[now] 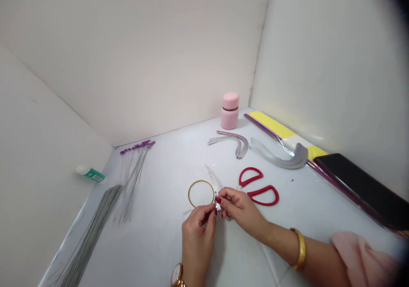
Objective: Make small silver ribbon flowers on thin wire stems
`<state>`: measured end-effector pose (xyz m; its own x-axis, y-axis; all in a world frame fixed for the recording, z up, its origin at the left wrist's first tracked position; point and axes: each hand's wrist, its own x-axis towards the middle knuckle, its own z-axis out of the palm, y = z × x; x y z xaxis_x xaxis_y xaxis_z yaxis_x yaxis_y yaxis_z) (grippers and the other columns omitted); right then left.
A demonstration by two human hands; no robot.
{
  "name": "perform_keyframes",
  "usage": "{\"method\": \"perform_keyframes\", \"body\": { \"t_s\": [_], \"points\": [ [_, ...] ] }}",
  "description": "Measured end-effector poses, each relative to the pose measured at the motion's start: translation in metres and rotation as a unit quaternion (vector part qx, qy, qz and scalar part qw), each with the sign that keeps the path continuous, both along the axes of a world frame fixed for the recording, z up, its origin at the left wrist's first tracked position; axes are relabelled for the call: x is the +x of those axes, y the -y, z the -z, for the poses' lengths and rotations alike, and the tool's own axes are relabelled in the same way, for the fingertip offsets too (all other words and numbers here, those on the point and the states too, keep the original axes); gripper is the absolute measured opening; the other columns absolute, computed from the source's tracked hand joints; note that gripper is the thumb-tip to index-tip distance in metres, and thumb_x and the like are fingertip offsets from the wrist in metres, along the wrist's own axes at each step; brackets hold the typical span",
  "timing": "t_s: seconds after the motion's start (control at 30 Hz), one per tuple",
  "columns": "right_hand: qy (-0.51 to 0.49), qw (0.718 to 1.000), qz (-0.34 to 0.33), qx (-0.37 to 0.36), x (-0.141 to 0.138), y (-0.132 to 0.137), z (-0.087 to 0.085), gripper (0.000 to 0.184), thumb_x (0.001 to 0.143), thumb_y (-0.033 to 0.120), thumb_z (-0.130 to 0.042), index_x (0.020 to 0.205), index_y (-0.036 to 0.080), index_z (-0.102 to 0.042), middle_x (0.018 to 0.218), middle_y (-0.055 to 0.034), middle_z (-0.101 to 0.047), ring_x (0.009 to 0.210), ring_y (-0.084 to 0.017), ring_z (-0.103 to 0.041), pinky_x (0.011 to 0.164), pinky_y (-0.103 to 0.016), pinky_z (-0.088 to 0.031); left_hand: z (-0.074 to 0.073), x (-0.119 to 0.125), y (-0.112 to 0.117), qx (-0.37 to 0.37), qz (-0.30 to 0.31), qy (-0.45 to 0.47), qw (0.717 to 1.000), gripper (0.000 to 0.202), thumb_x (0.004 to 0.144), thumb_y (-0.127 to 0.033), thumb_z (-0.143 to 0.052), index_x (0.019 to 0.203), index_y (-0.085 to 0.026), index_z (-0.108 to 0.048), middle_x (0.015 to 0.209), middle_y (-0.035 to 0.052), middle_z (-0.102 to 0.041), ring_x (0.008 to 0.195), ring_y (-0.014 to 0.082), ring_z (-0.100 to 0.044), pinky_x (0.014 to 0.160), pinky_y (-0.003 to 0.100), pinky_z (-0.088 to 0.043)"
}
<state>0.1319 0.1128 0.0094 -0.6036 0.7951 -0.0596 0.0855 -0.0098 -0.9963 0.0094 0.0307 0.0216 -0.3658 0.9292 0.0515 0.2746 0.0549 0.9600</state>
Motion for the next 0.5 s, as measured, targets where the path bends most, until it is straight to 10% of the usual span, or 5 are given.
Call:
{"method": "perform_keyframes", "body": {
  "t_s": [0.27, 0.5],
  "points": [
    [0.036, 0.994, 0.006, 0.106, 0.0027, 0.0026, -0.0026, 0.024, 0.086, 0.037, -0.045, 0.072, 0.02, -0.056, 0.058, 0.0016, -0.051, 0.055, -0.013, -0.049, 0.054, -0.024, -0.039, -0.0005, -0.0002, -0.0053, -0.062, -0.012, 0.141, 0.988, 0.012, 0.07, -0.024, -0.064, 0.077, -0.016, -0.07, 0.073, 0.0053, -0.07, 0.069, 0.0174, -0.062, 0.065, 0.026, -0.046],
    [0.029, 0.989, 0.012, 0.145, 0.0045, 0.0022, -0.0072, 0.023, 0.085, 0.034, -0.047, 0.069, 0.02, -0.056, 0.061, 0.0002, -0.052, 0.058, -0.014, -0.048, 0.057, -0.025, -0.037, 0.005, -0.0036, -0.0095, -0.156, 0.012, 0.369, 0.916, 0.015, 0.064, -0.021, -0.071, 0.073, -0.011, -0.067, 0.063, 0.0034, -0.066, 0.051, 0.0067, -0.055, 0.055, 0.019, -0.045]
  ]
}}
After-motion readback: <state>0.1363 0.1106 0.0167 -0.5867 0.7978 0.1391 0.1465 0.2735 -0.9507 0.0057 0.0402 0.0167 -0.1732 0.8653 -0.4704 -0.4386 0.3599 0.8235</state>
